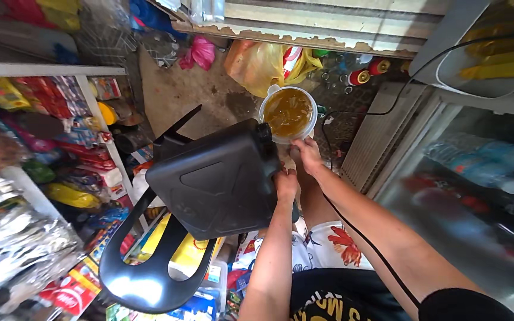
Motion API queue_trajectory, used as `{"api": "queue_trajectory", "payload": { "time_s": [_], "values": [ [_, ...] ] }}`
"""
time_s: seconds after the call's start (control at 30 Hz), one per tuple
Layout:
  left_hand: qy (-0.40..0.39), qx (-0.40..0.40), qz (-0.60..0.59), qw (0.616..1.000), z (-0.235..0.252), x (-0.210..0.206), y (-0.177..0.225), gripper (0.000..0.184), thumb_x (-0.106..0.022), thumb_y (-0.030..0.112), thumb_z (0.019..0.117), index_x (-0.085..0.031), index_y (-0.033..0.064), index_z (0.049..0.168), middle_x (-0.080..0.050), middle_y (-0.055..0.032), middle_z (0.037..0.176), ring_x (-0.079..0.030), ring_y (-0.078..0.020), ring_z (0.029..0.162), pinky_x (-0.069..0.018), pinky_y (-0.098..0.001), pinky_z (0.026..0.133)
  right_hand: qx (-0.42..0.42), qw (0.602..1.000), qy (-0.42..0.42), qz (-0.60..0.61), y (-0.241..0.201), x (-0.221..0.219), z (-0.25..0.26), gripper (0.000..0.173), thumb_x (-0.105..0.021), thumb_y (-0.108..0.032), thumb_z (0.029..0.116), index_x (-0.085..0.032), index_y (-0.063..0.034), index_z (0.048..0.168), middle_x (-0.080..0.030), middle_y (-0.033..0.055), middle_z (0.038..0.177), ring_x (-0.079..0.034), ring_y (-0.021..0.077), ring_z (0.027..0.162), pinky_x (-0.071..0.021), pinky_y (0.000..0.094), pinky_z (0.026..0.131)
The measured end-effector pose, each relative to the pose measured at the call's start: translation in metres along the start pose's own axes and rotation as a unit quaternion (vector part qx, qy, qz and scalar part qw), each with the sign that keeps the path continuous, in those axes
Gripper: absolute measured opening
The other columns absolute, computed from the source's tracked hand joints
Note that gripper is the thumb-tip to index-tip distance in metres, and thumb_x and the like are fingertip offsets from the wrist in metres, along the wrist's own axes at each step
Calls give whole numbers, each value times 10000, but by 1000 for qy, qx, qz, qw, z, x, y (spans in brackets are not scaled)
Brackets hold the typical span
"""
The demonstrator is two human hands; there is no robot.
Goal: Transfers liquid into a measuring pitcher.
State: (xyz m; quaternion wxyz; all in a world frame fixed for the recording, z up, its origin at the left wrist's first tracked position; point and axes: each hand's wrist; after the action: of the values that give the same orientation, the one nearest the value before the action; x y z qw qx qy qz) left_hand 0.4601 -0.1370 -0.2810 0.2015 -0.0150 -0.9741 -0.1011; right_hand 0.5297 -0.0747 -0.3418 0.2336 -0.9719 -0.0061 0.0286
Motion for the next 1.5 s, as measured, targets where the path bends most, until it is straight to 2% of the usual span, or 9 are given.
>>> {"api": "queue_trajectory", "payload": {
  "time_s": [0.33, 0.5, 0.7, 0.8, 1.0, 1.13, 1.2, 1.33, 1.5],
  "values": [
    [1, -18, -54, 998, -14, 15, -7, 326, -633, 44, 946, -570, 1, 1263, -597, -114, 986, -573, -199, 899, -501, -368, 827, 6, 1000, -16, -6, -6, 0, -16, 321, -603, -177, 1001, -608, -61, 1300, -652, 94, 1234, -607, 184, 1150, -490, 414, 1001],
    [9, -38, -81, 996, -28, 28, -14, 255, -645, 20, 913, -575, 15, 1157, -554, -66, 886, -544, -159, 810, -482, -329, 757, -1, 1000, -23, -12, -12, -5, -33, 308, -597, -185, 1013, -596, -60, 1294, -655, 98, 1191, -624, 185, 1099, -514, 409, 961],
    [3, -48, -98, 994, -45, 50, -21, 241, -625, 15, 912, -568, 10, 1146, -543, -51, 865, -537, -143, 794, -476, -314, 743, 2, 1000, -24, -15, -17, -18, -58, 272, -593, -190, 1024, -608, -26, 1241, -664, 103, 1140, -625, 183, 1062, -503, 405, 961],
    [-4, -44, -100, 994, -54, 61, -23, 262, -608, 16, 923, -569, -15, 1181, -559, -68, 880, -549, -149, 809, -486, -323, 753, 10, 1000, -21, -15, -22, -24, -69, 225, -578, -163, 1031, -621, -15, 1194, -666, 94, 1086, -620, 168, 1022, -497, 381, 924],
    [-7, -56, -98, 994, -75, 86, -29, 264, -626, 22, 897, -583, -3, 1156, -548, -49, 852, -540, -136, 775, -479, -316, 728, 18, 999, -23, -28, -38, -32, -102, 253, -584, -147, 1015, -606, -10, 1226, -656, 97, 1075, -610, 166, 998, -490, 367, 894],
    [-12, -62, -97, 993, -89, 106, -34, 282, -631, 32, 890, -594, -12, 1166, -575, -66, 877, -563, -158, 810, -492, -342, 762, 39, 996, -22, -72, -51, -31, -121, 199, -596, -135, 1010, -616, 7, 1148, -654, 93, 979, -623, 154, 900, -513, 343, 829],
    [-15, -65, -97, 993, -97, 117, -35, 300, -639, 32, 889, -594, -16, 1181, -580, -69, 881, -565, -160, 810, -496, -342, 762, 42, 994, -27, -95, -60, -31, -132, 217, -599, -134, 1011, -618, 11, 1171, -657, 92, 973, -628, 153, 885, -518, 339, 826],
    [-9, -79, -94, 992, -114, 148, -45, 266, -641, 37, 878, -605, -10, 1137, -567, -51, 846, -556, -144, 779, -488, -332, 742, 46, 991, -50, -115, -77, -37, -159, 234, -572, -131, 1014, -616, 7, 1197, -647, 74, 967, -615, 133, 861, -515, 318, 816],
    [24, -112, -125, 986, -136, 205, -65, 191, -685, 77, 850, -615, -4, 1008, -574, -37, 790, -559, -128, 702, -493, -327, 673, 49, 989, -61, -128, -101, -42, -192, 194, -574, -123, 1007, -617, -4, 1155, -638, 30, 877, -601, 95, 750, -511, 269, 713]
  ]
}}
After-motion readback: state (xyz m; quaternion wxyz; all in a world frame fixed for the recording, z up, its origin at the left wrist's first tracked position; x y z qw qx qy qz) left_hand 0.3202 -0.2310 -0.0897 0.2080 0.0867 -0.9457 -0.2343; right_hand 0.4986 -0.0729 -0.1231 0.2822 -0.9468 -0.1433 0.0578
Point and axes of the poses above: each hand's wrist, its own z-axis towards the middle knuckle, its own x-axis out of the back of the hand, y = z × x
